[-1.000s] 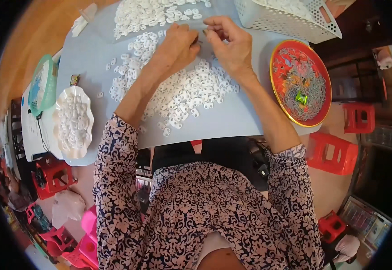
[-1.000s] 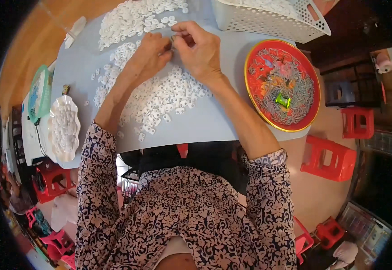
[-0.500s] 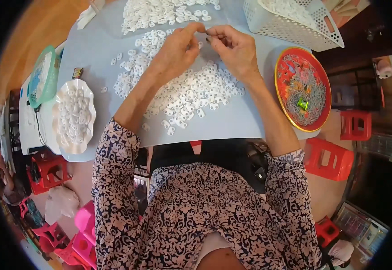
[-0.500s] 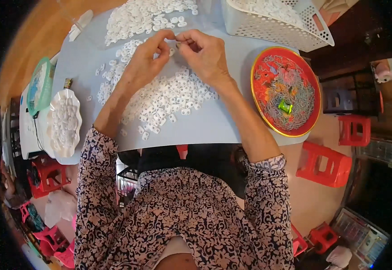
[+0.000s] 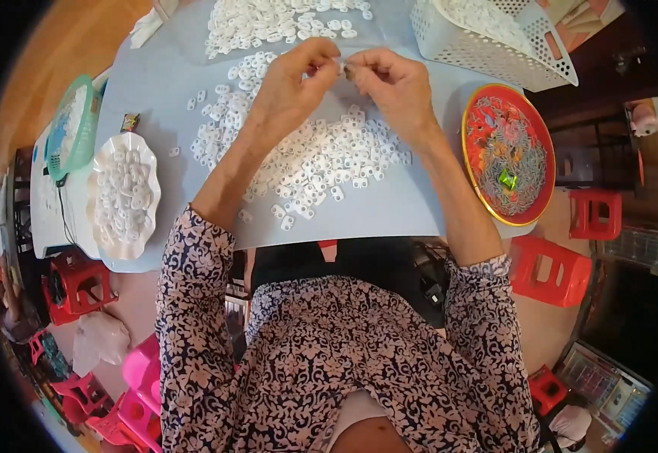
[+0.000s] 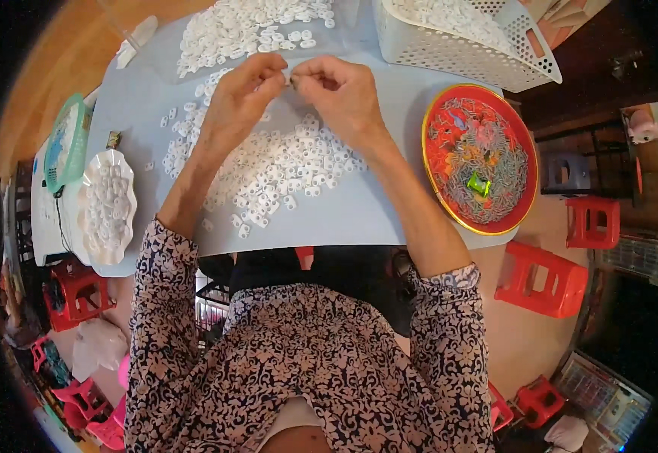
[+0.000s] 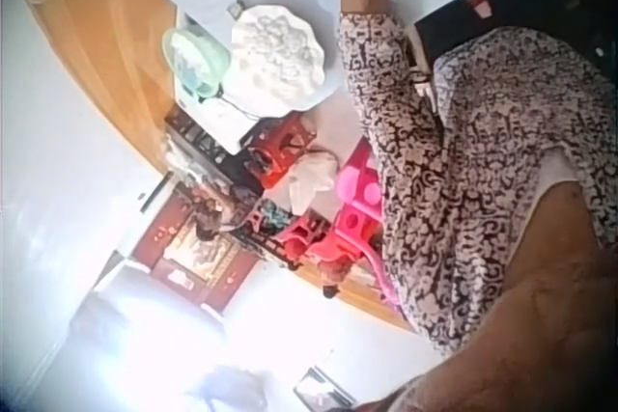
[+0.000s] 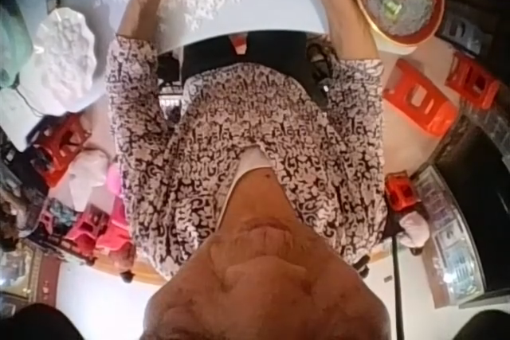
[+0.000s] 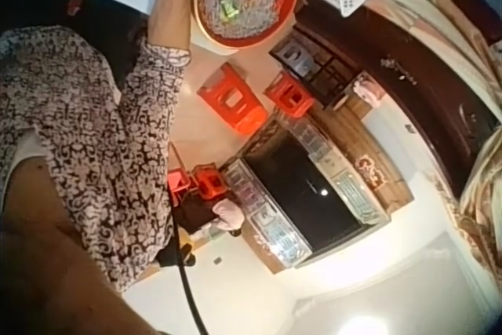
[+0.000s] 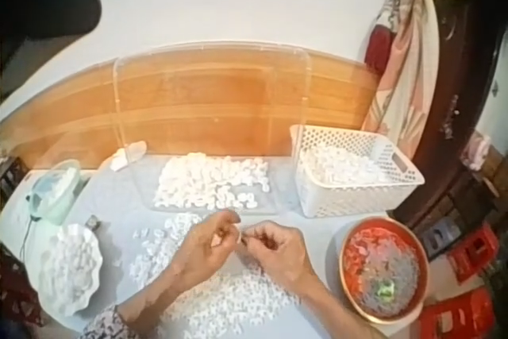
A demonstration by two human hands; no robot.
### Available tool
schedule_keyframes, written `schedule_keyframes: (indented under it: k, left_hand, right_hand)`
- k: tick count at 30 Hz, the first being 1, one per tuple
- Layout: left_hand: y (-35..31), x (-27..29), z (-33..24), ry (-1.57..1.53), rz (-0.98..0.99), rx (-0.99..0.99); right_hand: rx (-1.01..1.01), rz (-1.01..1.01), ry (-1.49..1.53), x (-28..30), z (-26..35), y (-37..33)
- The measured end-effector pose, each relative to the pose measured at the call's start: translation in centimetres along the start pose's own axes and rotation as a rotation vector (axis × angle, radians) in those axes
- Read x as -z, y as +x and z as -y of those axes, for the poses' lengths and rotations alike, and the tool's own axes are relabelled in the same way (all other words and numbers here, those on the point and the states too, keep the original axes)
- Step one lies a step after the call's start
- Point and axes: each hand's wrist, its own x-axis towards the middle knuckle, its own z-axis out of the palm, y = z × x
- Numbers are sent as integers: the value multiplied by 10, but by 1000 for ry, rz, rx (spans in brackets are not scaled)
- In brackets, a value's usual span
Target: Manually assembling small white plastic components by pressing them together.
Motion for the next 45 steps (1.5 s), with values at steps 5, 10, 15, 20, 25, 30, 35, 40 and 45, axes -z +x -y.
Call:
schedule_keyframes:
  k: [5,10,15,20,25,30,35,40,45]
  left_hand:
    - [-4,-1,2,-413,86,251]
    - [-5,-4,-4,-497,-18,190]
    - [-7,0,-3,-434,-8,232]
    - [-7,-5,0,-329,41,245]
    - [-8,-7,1,-319,26,242]
    - [-6,-2,-2,-236,91,288]
    - [-7,-5,1,-230,24,209]
    - [-7,-5,-2,-228,35,188]
    - [-8,-4,-2,-245,32,171]
  right_hand:
    - [-73,-65,144,-1,14,0]
    - [-17,-23,142,0,12,1]
    - [-4,-120,122,-3,18,1]
    - [2,-95,54,-4,17,0]
    - [23,-84,44,-4,15,0]
    - [21,-102,64,-4,15,1]
    - [22,-103,22,-5,14,0]
    - [24,-115,43,-6,16,0]
    - [36,-111,80,-6,16,0]
